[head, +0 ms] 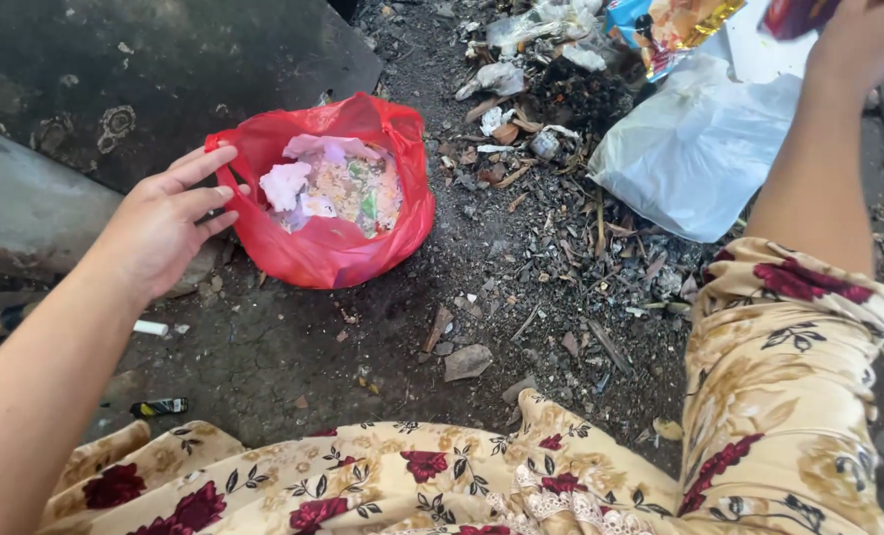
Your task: Gathering and sorting trash from a ground area into plastic bags using hands and a broom.
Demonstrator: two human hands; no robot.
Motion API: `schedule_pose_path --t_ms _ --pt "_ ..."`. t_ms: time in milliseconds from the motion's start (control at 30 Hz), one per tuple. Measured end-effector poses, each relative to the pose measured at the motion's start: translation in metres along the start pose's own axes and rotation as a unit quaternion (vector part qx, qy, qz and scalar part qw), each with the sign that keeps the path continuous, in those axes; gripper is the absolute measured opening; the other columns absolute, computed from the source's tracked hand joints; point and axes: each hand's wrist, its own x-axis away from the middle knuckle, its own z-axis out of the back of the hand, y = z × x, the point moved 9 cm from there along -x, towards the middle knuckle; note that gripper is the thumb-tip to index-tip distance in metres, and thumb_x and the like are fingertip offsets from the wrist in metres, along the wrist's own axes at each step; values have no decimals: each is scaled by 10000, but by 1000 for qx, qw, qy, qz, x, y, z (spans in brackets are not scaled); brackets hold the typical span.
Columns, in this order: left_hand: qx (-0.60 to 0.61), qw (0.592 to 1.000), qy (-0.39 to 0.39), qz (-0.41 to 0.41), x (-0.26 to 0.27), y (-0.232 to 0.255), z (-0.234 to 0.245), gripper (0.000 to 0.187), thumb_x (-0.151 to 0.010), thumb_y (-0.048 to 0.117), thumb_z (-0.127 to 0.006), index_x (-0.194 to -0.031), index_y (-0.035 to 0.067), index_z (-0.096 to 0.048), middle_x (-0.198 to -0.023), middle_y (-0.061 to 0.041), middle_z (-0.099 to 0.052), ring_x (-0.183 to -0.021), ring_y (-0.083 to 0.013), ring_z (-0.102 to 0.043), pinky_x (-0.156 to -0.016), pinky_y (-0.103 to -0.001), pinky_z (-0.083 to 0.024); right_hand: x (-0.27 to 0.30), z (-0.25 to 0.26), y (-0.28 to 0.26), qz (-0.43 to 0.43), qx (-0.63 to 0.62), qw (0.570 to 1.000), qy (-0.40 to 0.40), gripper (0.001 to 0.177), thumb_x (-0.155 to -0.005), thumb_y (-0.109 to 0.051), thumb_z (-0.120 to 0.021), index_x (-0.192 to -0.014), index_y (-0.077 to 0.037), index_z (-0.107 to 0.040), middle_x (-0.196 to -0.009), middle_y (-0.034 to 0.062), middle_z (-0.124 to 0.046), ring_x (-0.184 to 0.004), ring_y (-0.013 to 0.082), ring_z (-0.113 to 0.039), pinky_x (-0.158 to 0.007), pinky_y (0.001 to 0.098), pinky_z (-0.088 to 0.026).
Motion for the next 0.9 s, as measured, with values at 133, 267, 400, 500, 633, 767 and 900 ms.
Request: schedule_pose_path --t_ms 133,267,400,500,633,767,900 --pt "-14 999 -32 -41 -3 -13 1 455 -918 -15 -562 -1360 73 -631 -1540 -6 -473 -1109 -115 -648 -941 -294 -521 72 -12 -47 127 131 983 -18 213 -776 -113 -780 -905 -4 -650 -872 190 -643 -827 377 -637 -709 455 -488" --pt "-235 966 12 106 22 -27 -5 507 -1013 49 -547 -1490 194 -643 -1229 -170 -659 -831 -233 -466 -665 -441 -344 124 -92 20 -79 134 965 -212 159 -930 -197 -771 -1021 -91 -696 -1018 145 -682 -942 375 -649 -774 637 -405" --pt "-233 967 -96 -38 13 -39 -18 501 -888 12 -567 -1374 97 -655 -1167 -24 -674 -911 -116 -593 -838 -252 -503 114 -11 -204 119 -49 985 -114 317 -894 19 -602 -1210 -6 -610 -1226 194 -605 -1135 377 -564 -959 491 -435" --pt "-235 967 -92 -47 12 -47 -21 487 -898 36 -583 -1379 90 -636 -1209 -42 -622 -967 -140 -596 -831 -276 -495 114 38 -387 -4 -312 913 -264 300 -853 -47 -669 -1149 -94 -665 -1181 121 -587 -1049 326 -555 -883 468 -426" --pt "-335 928 -94 -133 8 -48 -24 519 -868 16 -615 -1386 56 -613 -1303 -100 -594 -1231 -212 -568 -1058 -305 -421 235 66 -549 497 -286 755 -317 447 -770 -269 -773 -1171 -115 -649 -1285 99 -682 -1191 278 -647 -1050 457 -448" --pt "-365 918 -90 -126 14 -48 -19 537 -864 5 -575 -1398 61 -608 -1339 -125 -572 -1265 -258 -555 -1086 -317 -411 313 59 -563 481 -109 656 -571 954 -591 -561 -868 -1360 -67 -594 -1101 124 -688 -1029 285 -672 -900 456 -491" --pt "-365 920 -64 -128 14 -51 -8 552 -855 6 -560 -1405 45 -582 -1381 -121 -548 -1265 -265 -550 -1078 -325 -417 361 51 -521 447 31 521 -726 874 -611 -676 -847 -1225 -81 -665 -1082 86 -691 -1015 294 -713 -847 446 -581"
